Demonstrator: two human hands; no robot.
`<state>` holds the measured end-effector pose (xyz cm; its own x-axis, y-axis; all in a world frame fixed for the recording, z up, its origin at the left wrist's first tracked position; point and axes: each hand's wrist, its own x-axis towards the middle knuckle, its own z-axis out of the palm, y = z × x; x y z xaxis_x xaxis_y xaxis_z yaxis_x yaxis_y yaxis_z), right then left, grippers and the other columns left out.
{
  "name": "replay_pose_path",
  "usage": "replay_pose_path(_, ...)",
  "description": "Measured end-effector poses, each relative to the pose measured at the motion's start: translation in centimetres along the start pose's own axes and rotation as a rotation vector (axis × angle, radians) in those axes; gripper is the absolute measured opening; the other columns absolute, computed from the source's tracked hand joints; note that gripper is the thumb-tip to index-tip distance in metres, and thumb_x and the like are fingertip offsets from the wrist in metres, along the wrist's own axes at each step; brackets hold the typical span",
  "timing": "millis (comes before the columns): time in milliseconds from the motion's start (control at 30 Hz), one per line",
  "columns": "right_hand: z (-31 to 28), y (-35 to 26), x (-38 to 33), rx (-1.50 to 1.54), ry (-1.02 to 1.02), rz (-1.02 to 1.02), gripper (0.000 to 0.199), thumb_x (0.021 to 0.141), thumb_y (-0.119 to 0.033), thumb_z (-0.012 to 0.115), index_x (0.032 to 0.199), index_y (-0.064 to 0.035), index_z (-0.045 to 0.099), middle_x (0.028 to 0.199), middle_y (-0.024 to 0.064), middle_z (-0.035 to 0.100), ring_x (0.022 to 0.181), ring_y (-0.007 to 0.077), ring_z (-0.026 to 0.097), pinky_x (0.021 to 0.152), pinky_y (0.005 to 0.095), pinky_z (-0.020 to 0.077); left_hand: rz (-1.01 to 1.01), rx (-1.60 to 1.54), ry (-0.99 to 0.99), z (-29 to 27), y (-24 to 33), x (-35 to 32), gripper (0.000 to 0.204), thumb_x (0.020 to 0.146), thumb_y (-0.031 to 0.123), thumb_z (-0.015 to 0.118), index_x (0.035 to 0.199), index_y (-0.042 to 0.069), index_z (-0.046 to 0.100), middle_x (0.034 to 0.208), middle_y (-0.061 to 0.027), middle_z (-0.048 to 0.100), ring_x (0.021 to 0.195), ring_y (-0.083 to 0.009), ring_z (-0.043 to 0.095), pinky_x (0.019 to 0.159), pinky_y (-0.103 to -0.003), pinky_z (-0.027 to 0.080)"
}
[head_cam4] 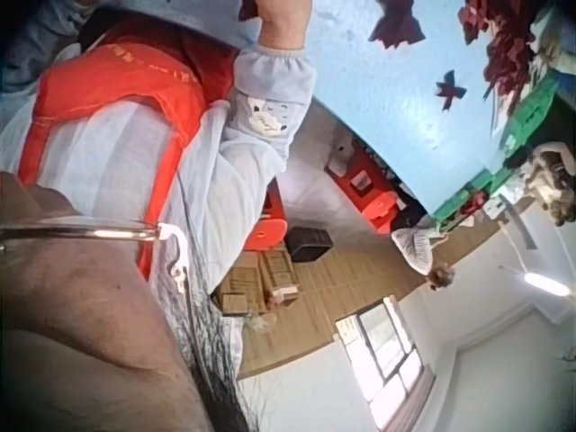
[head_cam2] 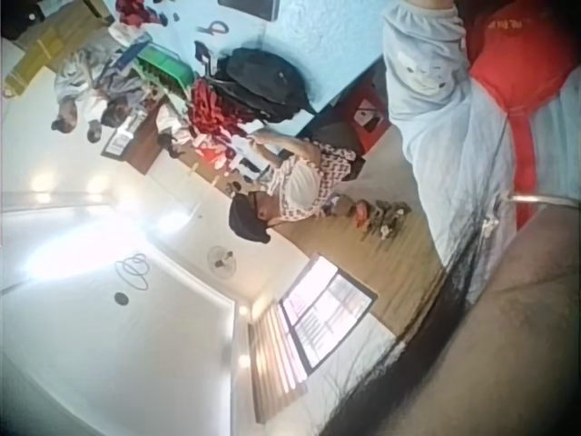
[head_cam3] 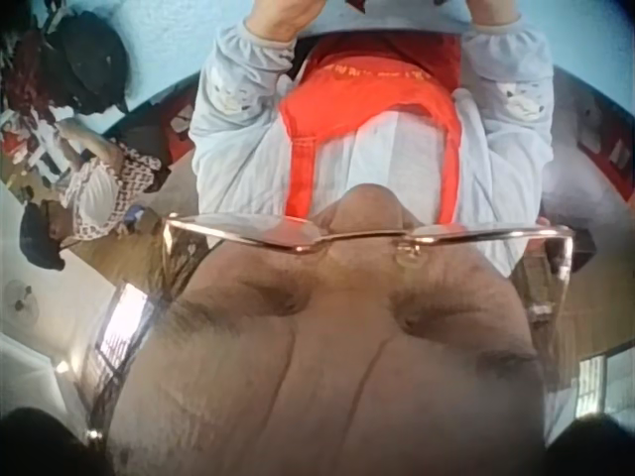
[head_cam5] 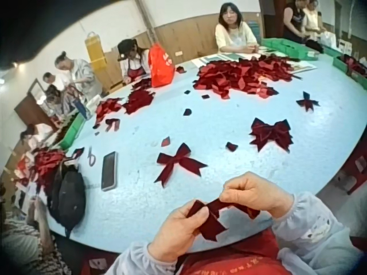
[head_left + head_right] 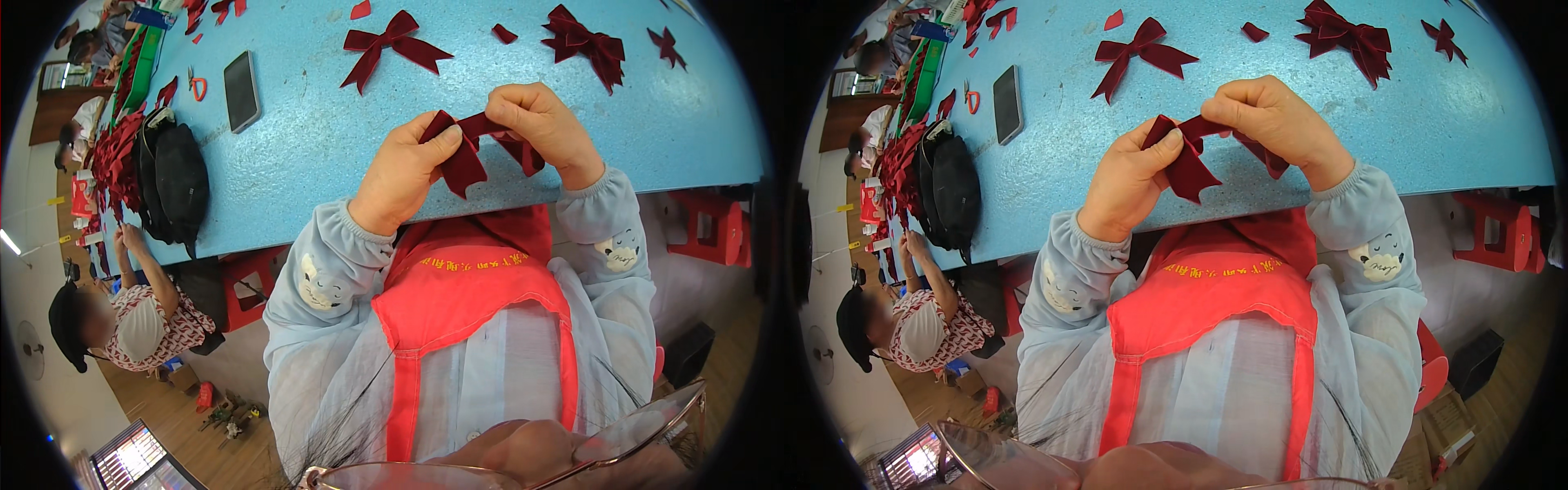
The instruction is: Tying maroon ribbons into decorative bows.
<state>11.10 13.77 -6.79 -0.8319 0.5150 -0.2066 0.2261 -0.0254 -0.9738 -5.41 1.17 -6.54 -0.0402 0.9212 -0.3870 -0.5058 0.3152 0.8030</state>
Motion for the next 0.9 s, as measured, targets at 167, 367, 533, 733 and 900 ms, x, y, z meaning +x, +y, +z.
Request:
replay_pose_path(167, -0.4, -0.1, 0.2, -0.070, -0.048, -0.035, 0.023, 0.089, -0.020, 0.054, 0.072, -0.0048, 0.050, 0.068, -0.0063, 0.044, 0.064, 0.0029, 0.037, 0.056, 0.0193, 0.0329, -0.020, 0.034, -0.013, 0.2, -0.2, -0.2, 0.021, 0.091, 0.017, 0.053, 0.104, 0.001, 0.055, 0.092, -0.0021, 0.059, 0.083, -0.0096, 0.055, 0.074, -0.025, 0.047)
replay_pose_path(367, 0.2, 1.3, 1.0, -0.114, 0.004, -0.272, 0.023, 0.091, -0.021, 0.051, 0.076, -0.0035, 0.051, 0.068, -0.0061, 0.043, 0.065, 0.0032, 0.037, 0.057, 0.0194, 0.0332, -0.014, 0.026, -0.040, 1.0, -0.4, -0.2, 0.021, 0.091, 0.016, 0.053, 0.105, 0.000, 0.055, 0.093, -0.0025, 0.059, 0.083, -0.0093, 0.055, 0.073, -0.025, 0.047)
replay_pose_path(533, -0.3, 0.9, 0.8, -0.144, -0.007, -0.262, 0.025, 0.093, -0.022, 0.049, 0.076, -0.0032, 0.051, 0.068, -0.0066, 0.042, 0.064, 0.0032, 0.036, 0.056, 0.0191, 0.0321, 0.004, 0.035, -0.036, 0.8, -0.4, -0.2, 0.020, 0.091, 0.014, 0.053, 0.105, 0.000, 0.055, 0.092, -0.0033, 0.060, 0.082, -0.0102, 0.056, 0.074, -0.025, 0.047)
replay_pose_path(733, -0.5, 0.9, 0.7, -0.108, -0.016, -0.201, 0.029, 0.092, -0.029, 0.052, 0.074, -0.0062, 0.057, 0.057, -0.0085, 0.039, 0.052, 0.0014, 0.031, 0.045, 0.0206, 0.0289, -0.038, 0.095, -0.009, 0.7, -0.1, -0.2, 0.019, 0.091, 0.013, 0.054, 0.103, -0.001, 0.056, 0.091, -0.0042, 0.061, 0.080, -0.0109, 0.057, 0.074, -0.025, 0.047)
replay_pose_path(900, -0.4, 0.5, 0.8, -0.001, -0.064, -0.092, 0.025, 0.089, -0.028, 0.056, 0.074, -0.0069, 0.059, 0.055, -0.0089, 0.041, 0.048, 0.0000, 0.032, 0.042, 0.0189, 0.0276, -0.046, 0.098, -0.005, 0.1, -0.2, -0.1, 0.022, 0.090, 0.014, 0.055, 0.106, -0.001, 0.056, 0.094, -0.0047, 0.061, 0.083, -0.0108, 0.057, 0.074, -0.025, 0.047)
